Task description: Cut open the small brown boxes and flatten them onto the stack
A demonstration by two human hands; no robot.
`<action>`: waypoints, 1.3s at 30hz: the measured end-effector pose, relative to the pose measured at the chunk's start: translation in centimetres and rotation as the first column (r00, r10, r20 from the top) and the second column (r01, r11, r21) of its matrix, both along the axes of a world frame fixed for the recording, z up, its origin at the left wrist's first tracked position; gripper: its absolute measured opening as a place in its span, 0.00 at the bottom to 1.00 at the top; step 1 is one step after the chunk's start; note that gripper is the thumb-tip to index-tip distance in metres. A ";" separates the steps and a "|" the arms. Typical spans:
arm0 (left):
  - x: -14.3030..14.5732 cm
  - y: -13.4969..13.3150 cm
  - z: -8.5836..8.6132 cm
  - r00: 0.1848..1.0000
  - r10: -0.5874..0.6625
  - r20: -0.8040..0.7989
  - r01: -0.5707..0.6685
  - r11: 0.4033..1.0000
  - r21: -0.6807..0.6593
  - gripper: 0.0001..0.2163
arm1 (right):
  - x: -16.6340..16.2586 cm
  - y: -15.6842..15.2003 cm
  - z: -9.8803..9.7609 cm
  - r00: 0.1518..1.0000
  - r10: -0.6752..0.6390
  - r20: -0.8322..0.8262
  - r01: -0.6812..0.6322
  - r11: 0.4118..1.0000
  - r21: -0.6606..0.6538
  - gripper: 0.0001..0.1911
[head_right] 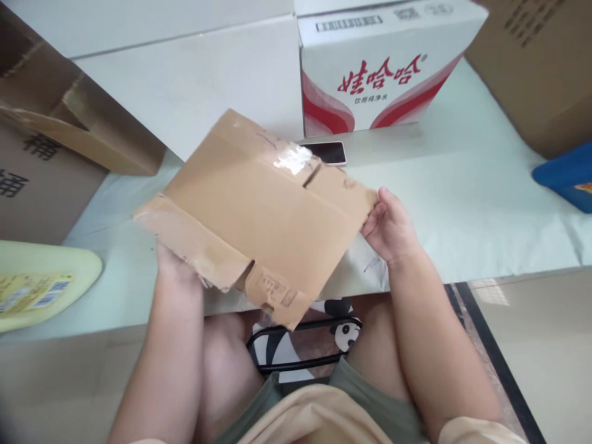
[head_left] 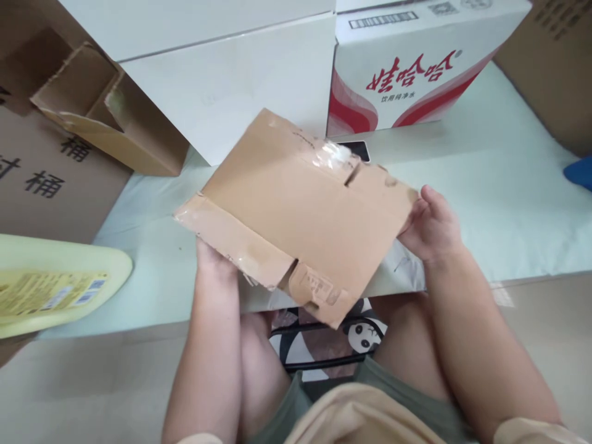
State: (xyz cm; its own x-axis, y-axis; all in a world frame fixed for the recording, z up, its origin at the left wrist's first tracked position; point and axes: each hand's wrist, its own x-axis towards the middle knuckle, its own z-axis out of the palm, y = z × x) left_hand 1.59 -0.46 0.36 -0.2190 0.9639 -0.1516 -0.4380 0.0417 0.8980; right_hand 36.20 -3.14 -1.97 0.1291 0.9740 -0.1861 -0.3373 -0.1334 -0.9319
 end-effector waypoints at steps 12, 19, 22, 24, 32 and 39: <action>1.0 -1.5 1.0 0.975 -0.183 0.126 0.167 0.977 0.130 0.25 | -2.8 0.2 -1.5 0.994 0.082 0.073 -0.071 0.987 -0.142 0.22; 1.9 0.0 -1.4 0.989 0.037 0.144 -0.031 0.999 -0.045 0.16 | -4.0 -1.1 -0.6 0.979 0.198 0.038 -0.192 0.973 -0.125 0.31; 2.8 -0.1 -1.3 0.985 0.004 0.172 0.004 0.999 -0.043 0.17 | -4.2 -1.3 -0.2 0.983 0.180 -0.030 -0.182 0.979 -0.094 0.31; 3.6 -1.0 -0.7 0.971 -0.193 0.144 0.198 0.980 -0.018 0.22 | -3.8 -1.1 -0.1 0.991 0.079 -0.111 -0.084 0.996 -0.037 0.28; 11.0 -10.0 0.4 -0.393 -0.811 -0.432 0.879 -0.193 -0.437 0.34 | -1.8 -0.3 -0.5 0.944 0.107 -0.312 -0.068 0.989 0.133 0.21; 16.0 -14.6 -1.6 -0.408 -0.830 -0.380 0.904 -0.307 -0.298 0.32 | -2.7 -0.3 0.1 0.952 0.047 -0.303 -0.001 0.989 0.147 0.25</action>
State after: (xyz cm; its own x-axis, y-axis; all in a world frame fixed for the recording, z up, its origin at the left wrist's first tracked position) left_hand 17.56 -15.07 -1.22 0.9404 -0.0440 -0.3372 0.3340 -0.0669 0.9402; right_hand 33.47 -3.45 -1.87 0.0644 0.9954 -0.0707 -0.6070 -0.0172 -0.7945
